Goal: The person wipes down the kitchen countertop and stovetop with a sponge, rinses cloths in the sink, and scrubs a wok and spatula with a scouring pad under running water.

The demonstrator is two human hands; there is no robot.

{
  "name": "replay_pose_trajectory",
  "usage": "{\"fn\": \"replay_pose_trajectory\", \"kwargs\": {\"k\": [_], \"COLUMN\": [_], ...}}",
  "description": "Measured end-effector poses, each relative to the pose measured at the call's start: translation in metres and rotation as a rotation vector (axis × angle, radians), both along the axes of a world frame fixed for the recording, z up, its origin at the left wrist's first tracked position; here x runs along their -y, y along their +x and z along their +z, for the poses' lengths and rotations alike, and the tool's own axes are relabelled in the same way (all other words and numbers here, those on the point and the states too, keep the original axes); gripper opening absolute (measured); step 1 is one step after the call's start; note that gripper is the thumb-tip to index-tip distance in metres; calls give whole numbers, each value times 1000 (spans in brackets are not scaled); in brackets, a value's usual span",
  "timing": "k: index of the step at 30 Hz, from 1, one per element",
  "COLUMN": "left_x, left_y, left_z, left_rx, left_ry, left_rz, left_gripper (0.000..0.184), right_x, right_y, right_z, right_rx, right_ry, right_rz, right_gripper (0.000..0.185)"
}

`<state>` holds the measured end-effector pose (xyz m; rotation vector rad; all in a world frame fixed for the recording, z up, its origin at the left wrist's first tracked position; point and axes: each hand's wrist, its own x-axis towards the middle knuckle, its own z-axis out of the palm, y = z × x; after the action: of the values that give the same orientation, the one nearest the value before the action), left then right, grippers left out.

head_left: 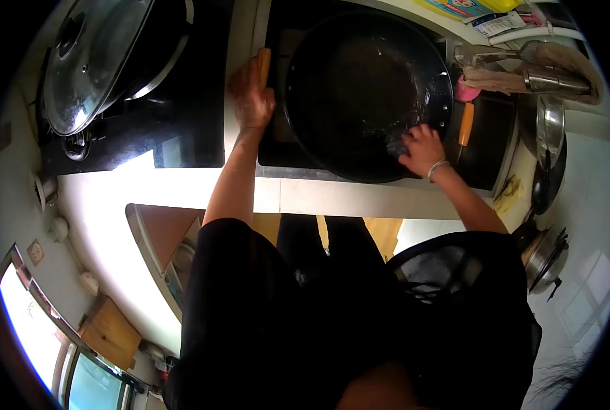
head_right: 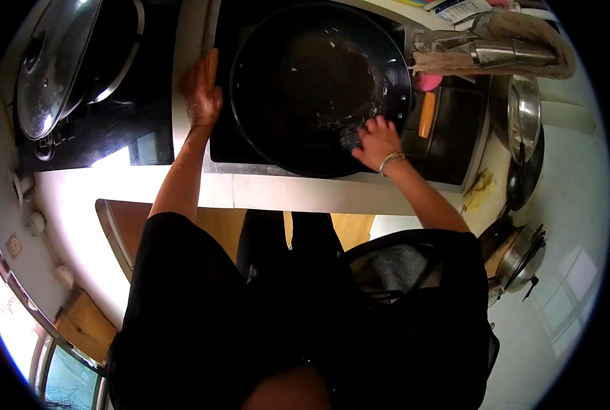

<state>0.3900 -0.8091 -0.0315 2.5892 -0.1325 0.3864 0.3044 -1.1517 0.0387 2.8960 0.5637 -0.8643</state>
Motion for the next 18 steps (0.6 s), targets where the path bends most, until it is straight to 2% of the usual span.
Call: {"fn": "replay_pose_trajectory", "kwargs": {"k": [2,5,8,12,13,14,17,18], "left_x": [-1,0,0,0,0,1,-1,-1], "left_y": [2,-2,0,0,-1,-1,-1,0], "left_z": [3,1,-1,1,0,-1,-2,-1], "left_rx": [-36,-71,-62,-69,-73,-66,-55,-40], "left_ry": [-16,-25,9,-3,-2,15,25,12], "left_rz": [-7,-1,12,5,6,0,-1,-2], "left_gripper": [66,66,66,63,63,63,62,62], "right_x": [-26,-84,-118,-62,-49,-41,-43,-54], "right_y": [-21,-33,-15,-19,-9,3,16,16], "right_z": [-13,-33,-41,-39,-35,-31,-44,-45], "right_rx": [-100,-161,-247,-230,-209,-251,-133,-67], "right_ry": [63,342,450,337,188,156,197,116], "right_rz": [-42,-262,-285,-107,-72,-94,-169,-160], "right_gripper": [43,41,35,32,32,33,40,43]}}
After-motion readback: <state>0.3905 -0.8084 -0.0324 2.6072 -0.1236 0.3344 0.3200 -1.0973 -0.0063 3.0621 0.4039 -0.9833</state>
